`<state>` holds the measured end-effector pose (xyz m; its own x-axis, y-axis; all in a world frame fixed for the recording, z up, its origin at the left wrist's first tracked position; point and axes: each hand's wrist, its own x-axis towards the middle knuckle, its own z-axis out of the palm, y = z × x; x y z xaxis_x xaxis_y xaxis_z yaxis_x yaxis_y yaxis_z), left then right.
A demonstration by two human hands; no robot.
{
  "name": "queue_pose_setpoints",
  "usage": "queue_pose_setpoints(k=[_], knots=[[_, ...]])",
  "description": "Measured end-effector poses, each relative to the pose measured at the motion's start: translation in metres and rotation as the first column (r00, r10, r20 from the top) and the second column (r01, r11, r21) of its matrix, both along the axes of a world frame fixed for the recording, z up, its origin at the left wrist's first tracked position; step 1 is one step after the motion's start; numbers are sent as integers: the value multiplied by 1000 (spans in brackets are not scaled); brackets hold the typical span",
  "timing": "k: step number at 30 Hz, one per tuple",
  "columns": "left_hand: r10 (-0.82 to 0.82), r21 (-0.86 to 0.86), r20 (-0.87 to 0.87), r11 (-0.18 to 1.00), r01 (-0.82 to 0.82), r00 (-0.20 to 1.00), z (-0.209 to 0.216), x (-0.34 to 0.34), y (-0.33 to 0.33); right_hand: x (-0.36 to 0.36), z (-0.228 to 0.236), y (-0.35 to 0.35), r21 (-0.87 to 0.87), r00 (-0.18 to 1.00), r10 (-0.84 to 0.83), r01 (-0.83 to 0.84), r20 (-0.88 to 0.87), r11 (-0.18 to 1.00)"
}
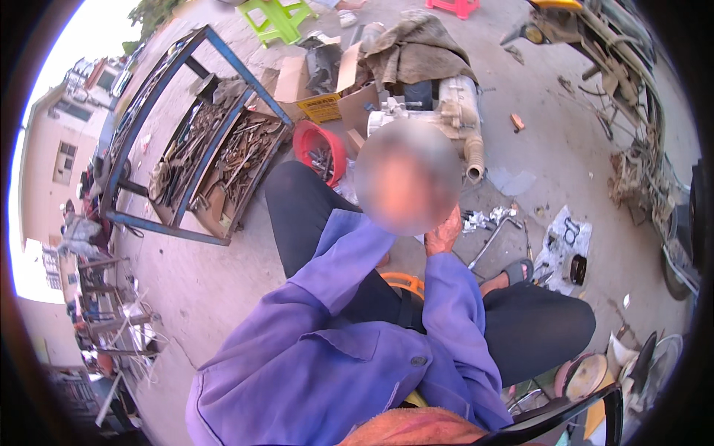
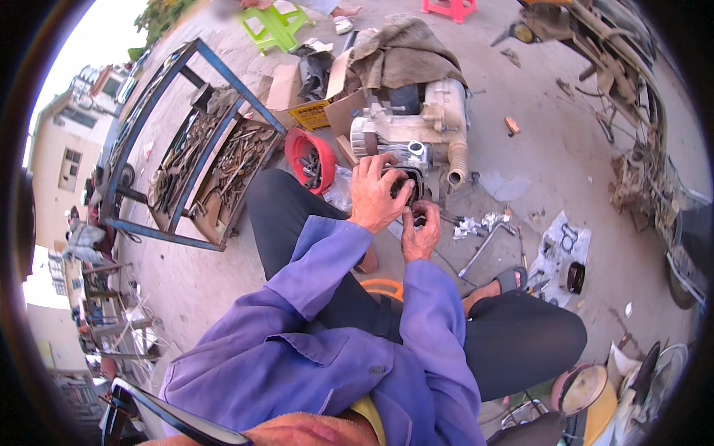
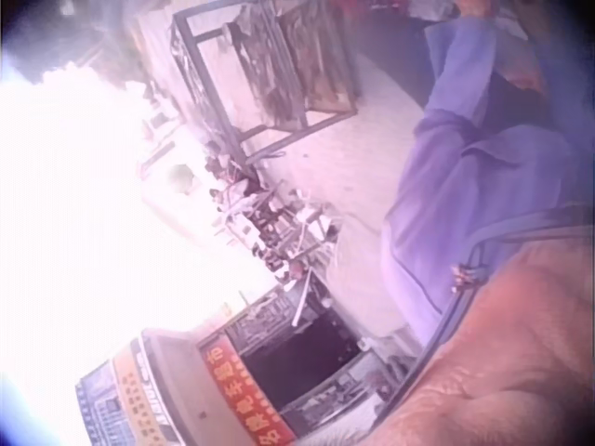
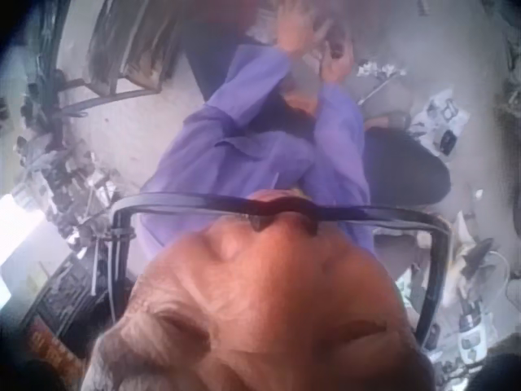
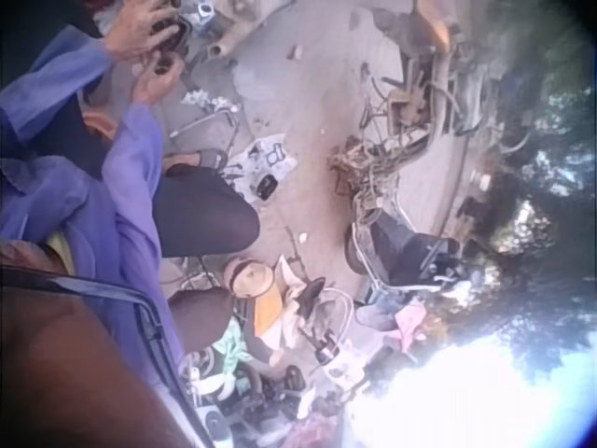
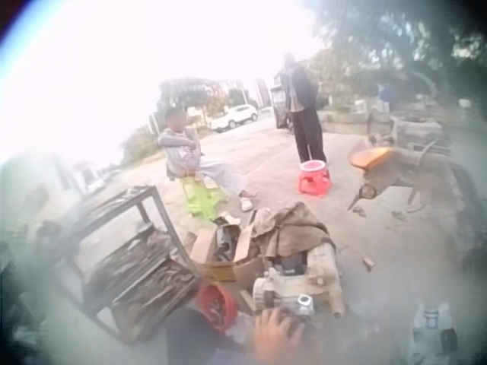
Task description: The person assembles a mechanical component, likely a motorcycle engine part. They handle a gear and a cylindrical engine block, fitting the gear onto the block and adjusting it with their hands.
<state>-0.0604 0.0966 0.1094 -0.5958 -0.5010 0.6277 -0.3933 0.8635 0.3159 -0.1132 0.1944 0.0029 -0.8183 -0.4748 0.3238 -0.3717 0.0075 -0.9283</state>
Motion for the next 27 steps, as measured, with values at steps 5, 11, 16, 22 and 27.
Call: queue_pose_setpoints(k=[5,11,16,22,27], knots=[[55,124,-175,992,-33,983,29,17,-51,-5,-4,3,-9,994,-11,12,108,1000],[129,179,-287,981,-79,949,90,63,-142,-6,-1,4,26,968,-9,3,250,1000],[343,682,-437,729,58,831,58,88,-189,-4,-4,1,-41,922,15,2,387,999],[494,856,-509,378,353,705,53,98,-204,-6,2,8,26,903,29,-45,429,999],[503,842,-539,349,411,676,52,98,-216,-7,14,3,116,932,-21,-23,362,993]])
